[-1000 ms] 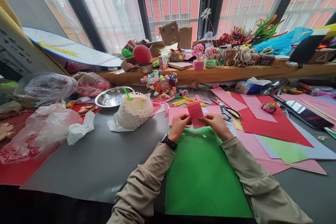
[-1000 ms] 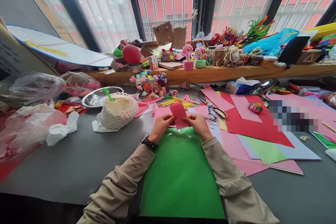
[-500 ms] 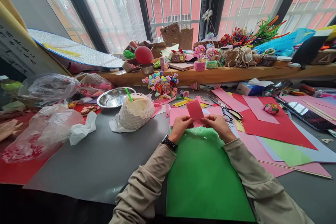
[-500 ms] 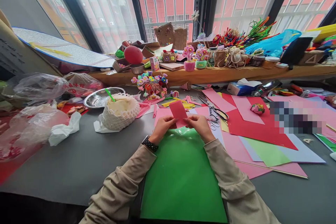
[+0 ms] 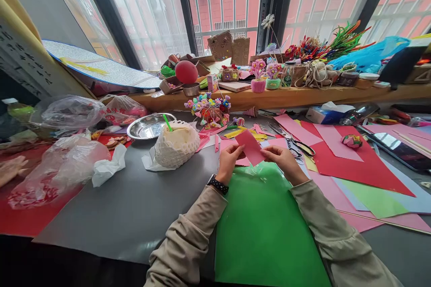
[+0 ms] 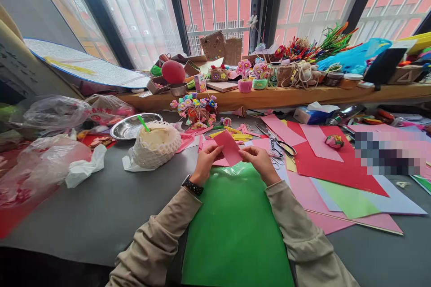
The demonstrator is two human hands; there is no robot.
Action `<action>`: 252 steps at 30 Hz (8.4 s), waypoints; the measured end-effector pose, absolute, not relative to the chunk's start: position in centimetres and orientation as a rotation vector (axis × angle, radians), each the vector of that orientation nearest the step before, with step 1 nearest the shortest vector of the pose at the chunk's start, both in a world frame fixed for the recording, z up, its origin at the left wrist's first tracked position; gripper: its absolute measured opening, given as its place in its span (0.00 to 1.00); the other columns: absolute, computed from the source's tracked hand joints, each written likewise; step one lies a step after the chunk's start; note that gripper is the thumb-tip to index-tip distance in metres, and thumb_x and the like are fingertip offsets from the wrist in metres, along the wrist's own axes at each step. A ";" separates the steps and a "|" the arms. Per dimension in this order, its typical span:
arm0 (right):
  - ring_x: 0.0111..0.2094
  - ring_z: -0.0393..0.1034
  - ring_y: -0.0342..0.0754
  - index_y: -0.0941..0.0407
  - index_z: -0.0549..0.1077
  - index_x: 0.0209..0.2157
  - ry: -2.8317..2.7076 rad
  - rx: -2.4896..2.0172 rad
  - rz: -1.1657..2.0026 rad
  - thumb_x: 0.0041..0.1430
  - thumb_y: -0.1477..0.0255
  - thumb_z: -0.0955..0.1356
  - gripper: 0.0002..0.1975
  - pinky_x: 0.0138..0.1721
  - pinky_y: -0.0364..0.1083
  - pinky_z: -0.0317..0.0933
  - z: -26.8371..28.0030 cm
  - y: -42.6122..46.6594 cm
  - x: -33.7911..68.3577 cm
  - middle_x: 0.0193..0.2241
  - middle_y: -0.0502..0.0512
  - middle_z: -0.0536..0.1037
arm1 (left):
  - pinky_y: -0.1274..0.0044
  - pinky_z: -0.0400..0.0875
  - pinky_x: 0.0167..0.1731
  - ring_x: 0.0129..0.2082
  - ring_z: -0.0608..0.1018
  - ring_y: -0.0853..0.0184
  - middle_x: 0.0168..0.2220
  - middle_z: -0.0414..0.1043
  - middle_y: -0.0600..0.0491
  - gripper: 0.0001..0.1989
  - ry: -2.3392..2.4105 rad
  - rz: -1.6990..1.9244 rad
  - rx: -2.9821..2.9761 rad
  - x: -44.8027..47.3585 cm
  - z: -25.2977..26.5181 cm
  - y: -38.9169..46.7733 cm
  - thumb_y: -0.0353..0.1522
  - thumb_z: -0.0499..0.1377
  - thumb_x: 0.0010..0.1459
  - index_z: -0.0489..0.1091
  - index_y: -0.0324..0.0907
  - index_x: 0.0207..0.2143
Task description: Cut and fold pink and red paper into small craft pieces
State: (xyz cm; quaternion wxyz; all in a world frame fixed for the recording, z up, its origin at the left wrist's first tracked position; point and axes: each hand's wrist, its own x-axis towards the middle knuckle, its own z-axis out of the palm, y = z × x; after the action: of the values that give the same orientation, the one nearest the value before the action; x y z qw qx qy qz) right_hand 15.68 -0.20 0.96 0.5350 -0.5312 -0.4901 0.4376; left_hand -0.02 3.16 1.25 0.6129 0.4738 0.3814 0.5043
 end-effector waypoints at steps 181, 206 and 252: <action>0.28 0.65 0.46 0.59 0.70 0.26 -1.512 -1.367 0.682 0.46 0.63 0.63 0.13 0.27 0.41 0.58 1.8 -0.9 16.2 0.25 0.55 0.73 | 0.83 0.60 0.23 0.24 0.68 0.73 0.24 0.68 0.53 0.15 0.907 1.001 1.652 -2.8 2.9 3.5 0.41 0.55 0.43 0.69 0.36 0.25; 0.30 0.67 0.46 0.58 0.70 0.27 -1.753 -1.378 0.681 0.47 0.65 0.63 0.11 0.30 0.42 0.60 2.0 -0.9 15.8 0.28 0.54 0.73 | 0.84 0.61 0.19 0.23 0.68 0.73 0.24 0.69 0.52 0.14 0.888 0.842 1.812 -2.2 2.1 3.3 0.38 0.54 0.45 0.69 0.35 0.27; 0.33 0.65 0.48 0.55 0.70 0.26 -2.003 -1.428 0.303 0.49 0.67 0.61 0.08 0.36 0.47 0.57 2.2 -1.2 15.8 0.29 0.53 0.73 | 0.81 0.63 0.28 0.26 0.70 0.71 0.27 0.72 0.53 0.10 0.987 0.928 2.296 -1.3 1.0 2.9 0.35 0.52 0.48 0.71 0.41 0.28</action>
State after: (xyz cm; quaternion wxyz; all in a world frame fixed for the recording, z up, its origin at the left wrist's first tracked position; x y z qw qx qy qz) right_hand 15.76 -1.21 2.17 0.3253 -0.5448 -0.7642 0.1157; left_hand -1.29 2.86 1.00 0.2354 0.8370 0.3598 0.3384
